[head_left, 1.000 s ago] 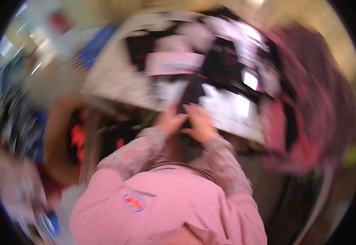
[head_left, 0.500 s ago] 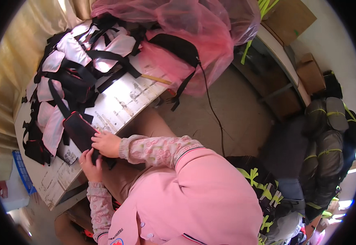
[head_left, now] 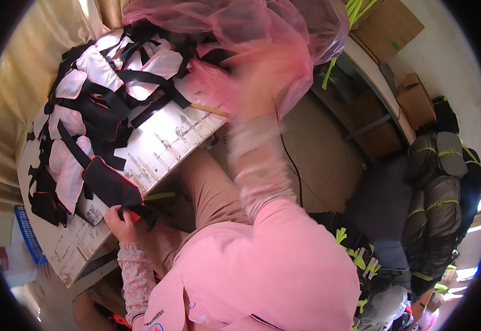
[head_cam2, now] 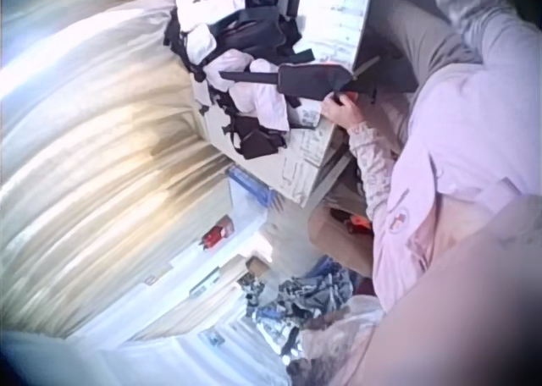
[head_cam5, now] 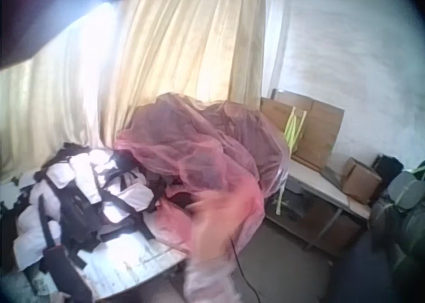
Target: Assembling and organizing safety vests at a factory workbench by attaching straps and sorting them into boxes.
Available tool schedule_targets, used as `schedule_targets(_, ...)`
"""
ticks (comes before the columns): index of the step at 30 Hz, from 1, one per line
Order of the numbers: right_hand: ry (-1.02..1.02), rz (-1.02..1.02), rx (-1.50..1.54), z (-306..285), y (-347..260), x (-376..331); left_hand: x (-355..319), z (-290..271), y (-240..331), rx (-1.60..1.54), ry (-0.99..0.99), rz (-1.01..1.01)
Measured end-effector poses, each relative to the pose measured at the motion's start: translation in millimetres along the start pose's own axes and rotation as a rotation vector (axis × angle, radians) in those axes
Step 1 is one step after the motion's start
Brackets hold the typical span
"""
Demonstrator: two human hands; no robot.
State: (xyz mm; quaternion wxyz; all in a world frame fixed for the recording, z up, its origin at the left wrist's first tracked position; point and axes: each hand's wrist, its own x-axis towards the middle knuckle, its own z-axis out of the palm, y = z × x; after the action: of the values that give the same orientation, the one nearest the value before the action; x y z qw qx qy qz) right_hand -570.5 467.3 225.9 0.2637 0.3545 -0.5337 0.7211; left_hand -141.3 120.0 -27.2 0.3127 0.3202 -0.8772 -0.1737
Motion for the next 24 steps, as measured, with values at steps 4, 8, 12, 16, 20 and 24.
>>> schedule_targets(4, 0.839, -0.563, 0.332, 39, -113, 13, 19, 15, 20, -0.083, -0.025, 0.042)
schedule_targets(8, 0.636, -0.504, 0.352, 39, -109, 8, 6, -1, 1, -0.033, 0.016, 0.000)
schedule_targets(12, 0.689, -0.527, 0.373, 60, -99, 6, -6, 2, -19, -0.033, -0.001, -0.018)
schedule_targets(16, 0.469, -0.276, 0.170, 123, -58, -29, 2, -2, 1, -0.084, 0.073, -0.007)
schedule_targets(20, -0.754, 0.153, -0.155, 222, -7, -191, -3, 2, 6, -0.130, 0.082, -0.086)
schedule_targets(24, -1.261, 0.083, -0.094, 265, 8, -307, -9, -4, 16, -0.132, 0.071, -0.144)
